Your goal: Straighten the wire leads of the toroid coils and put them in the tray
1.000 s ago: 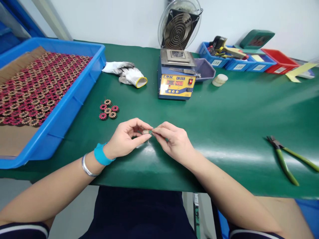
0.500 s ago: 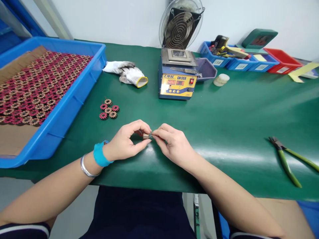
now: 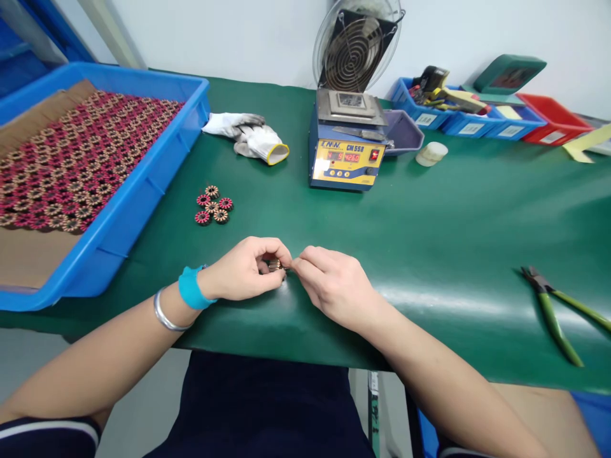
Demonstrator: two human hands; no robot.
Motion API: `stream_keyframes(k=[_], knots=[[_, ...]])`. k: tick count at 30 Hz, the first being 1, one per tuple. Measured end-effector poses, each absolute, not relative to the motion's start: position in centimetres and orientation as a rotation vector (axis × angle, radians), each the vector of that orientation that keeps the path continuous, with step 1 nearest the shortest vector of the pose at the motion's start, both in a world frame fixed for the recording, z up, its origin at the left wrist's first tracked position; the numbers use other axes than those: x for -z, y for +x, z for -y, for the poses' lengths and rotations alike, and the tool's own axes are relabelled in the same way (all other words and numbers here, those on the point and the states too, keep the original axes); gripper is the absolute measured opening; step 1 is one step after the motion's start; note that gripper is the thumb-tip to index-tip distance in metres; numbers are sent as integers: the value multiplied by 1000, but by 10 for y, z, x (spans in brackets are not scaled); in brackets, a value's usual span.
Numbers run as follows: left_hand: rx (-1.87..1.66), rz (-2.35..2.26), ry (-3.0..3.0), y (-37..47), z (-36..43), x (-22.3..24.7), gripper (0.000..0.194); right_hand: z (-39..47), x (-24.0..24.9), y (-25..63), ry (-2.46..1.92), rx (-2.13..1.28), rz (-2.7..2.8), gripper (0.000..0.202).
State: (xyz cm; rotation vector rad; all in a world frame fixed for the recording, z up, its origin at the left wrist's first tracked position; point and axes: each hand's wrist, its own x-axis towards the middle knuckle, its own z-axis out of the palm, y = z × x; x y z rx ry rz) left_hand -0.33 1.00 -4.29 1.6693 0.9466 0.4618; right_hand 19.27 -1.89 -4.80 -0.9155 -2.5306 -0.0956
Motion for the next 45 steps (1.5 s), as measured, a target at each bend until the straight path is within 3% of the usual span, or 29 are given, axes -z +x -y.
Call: stream_keyframes(k=[5,10,21,27,30,40,45], knots=[[-412,-892,1592,-4,-12,42,9,20,47,192,-900,102,2521,27],[-426,-882,1547,-3,-14,41,19,17,47,193,-954,-21,2512,27],[-459,-920,1644,-4,-12,40,11,10,43,201,-1010,-137,2433,24],[-503,-959,1615,-5,-12,43,11,-1,46,200,-1001,-689,2132,5],[-531,-962,1643,-3,-10,43,12,0,53,193,-988,-868,2100,9],[-669,-1054,1595,3,-6,45,13,1,57,188,-1005,-842,1991,14],[-724,-1110,1438,3,-9,44,15,2,63,184,-1057,-604,1822,9]])
